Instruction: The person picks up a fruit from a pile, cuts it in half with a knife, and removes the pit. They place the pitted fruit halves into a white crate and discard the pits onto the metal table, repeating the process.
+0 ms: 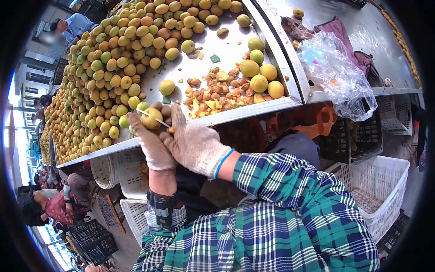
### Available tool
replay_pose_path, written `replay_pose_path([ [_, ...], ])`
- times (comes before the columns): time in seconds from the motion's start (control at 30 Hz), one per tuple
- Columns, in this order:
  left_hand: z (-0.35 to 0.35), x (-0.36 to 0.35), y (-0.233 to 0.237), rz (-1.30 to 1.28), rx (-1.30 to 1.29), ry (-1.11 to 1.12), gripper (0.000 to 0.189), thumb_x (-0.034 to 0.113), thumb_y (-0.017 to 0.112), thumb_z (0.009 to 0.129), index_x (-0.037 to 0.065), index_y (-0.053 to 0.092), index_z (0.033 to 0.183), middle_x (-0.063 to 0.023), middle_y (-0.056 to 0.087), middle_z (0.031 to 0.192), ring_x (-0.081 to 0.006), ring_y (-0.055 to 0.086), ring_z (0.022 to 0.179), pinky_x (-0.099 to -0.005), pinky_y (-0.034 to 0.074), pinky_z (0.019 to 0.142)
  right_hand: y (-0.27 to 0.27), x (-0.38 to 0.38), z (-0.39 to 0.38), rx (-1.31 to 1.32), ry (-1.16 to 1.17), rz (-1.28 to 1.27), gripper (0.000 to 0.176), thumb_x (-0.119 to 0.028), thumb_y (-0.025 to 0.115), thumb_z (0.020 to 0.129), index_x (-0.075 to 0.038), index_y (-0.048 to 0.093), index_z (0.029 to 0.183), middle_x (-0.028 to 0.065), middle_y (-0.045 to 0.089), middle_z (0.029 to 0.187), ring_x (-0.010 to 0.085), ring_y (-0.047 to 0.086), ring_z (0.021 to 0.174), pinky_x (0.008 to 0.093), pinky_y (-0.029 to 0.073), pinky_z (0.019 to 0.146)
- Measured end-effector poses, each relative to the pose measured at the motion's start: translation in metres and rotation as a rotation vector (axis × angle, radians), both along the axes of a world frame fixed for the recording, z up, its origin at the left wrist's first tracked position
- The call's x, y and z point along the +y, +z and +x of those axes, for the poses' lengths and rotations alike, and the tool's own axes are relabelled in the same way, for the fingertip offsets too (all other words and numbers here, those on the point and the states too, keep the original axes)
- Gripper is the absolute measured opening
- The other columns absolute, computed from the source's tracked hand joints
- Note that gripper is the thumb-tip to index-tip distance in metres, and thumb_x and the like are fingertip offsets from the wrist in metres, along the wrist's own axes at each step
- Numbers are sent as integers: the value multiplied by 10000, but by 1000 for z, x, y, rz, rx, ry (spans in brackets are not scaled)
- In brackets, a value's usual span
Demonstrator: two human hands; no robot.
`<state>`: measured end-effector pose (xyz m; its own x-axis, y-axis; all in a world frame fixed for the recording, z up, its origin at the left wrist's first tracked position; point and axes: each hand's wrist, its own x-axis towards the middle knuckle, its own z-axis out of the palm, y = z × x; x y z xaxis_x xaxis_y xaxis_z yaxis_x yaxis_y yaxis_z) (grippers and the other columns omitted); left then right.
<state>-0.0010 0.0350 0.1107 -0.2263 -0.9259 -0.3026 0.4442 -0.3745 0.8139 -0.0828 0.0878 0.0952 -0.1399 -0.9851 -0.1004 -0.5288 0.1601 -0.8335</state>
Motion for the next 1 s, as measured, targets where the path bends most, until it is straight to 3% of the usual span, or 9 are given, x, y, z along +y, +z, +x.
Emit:
replay_pose_path([
  [0.07,-12,3,-3,-13,2,60,583,587,400,959,41,533,1115,-33,575,930,-122,518,767,-247,462,702,-1,-13,-13,-90,41,42,684,-414,434,951,43,193,1401,235,644,747,419,638,676,524,506,572],
  [0.23,26,-8,-20,-484,-655,-127,359,392,356,1034,84,539,1055,10,478,857,-100,470,798,-255,438,720,-8,-13,0,101,21,-43,656,-316,469,926,-1,186,1427,268,634,757,454,622,665,565,483,577],
  [0.27,37,-13,-24,-410,-137,-232,340,368,421,1020,49,522,1084,1,486,855,-99,469,781,-267,431,665,-6,-9,0,175,-5,-50,661,-297,489,919,-21,186,1438,260,639,772,451,618,662,558,481,578],
  [0.33,14,-6,-42,-458,-379,82,375,385,427,1015,29,517,1090,-23,519,937,-105,496,842,-260,452,724,-24,-2,1,192,-10,-265,677,-254,523,906,-63,181,1459,235,650,815,447,615,679,540,481,594],
  [0.4,13,-10,-49,-304,-215,-35,405,394,432,1010,13,514,1121,-56,543,1017,-118,518,896,-261,461,783,-28,-2,-3,204,-28,-202,696,-222,544,896,-86,173,1469,237,652,873,445,621,719,530,484,619],
  [0.57,19,-9,-15,-398,-469,-96,418,386,518,980,7,523,1158,-67,585,1026,-115,542,927,-250,460,825,-20,-4,-5,71,-11,-304,641,-191,539,914,-161,226,1472,272,636,949,470,613,774,537,481,671],
  [0.67,16,-6,-27,-426,-342,83,438,371,544,970,3,503,1204,-84,573,1085,-117,538,954,-254,458,848,-16,0,-1,66,27,-189,661,-186,541,909,-154,210,1480,277,634,943,467,618,789,527,491,674],
  [0.87,18,-5,-39,-308,-181,46,558,539,461,957,21,486,1165,-60,558,972,-104,537,874,-258,468,748,-28,0,4,177,-6,-206,695,-188,556,891,-138,195,1482,276,637,931,459,622,776,527,500,665],
  [1.0,11,-1,-18,-395,-444,-65,590,531,612,882,-18,539,1088,-81,598,860,-147,569,812,-294,477,739,-33,-6,-6,167,1,-206,695,-194,545,888,-126,177,1473,262,633,853,460,610,724,545,480,624],
])
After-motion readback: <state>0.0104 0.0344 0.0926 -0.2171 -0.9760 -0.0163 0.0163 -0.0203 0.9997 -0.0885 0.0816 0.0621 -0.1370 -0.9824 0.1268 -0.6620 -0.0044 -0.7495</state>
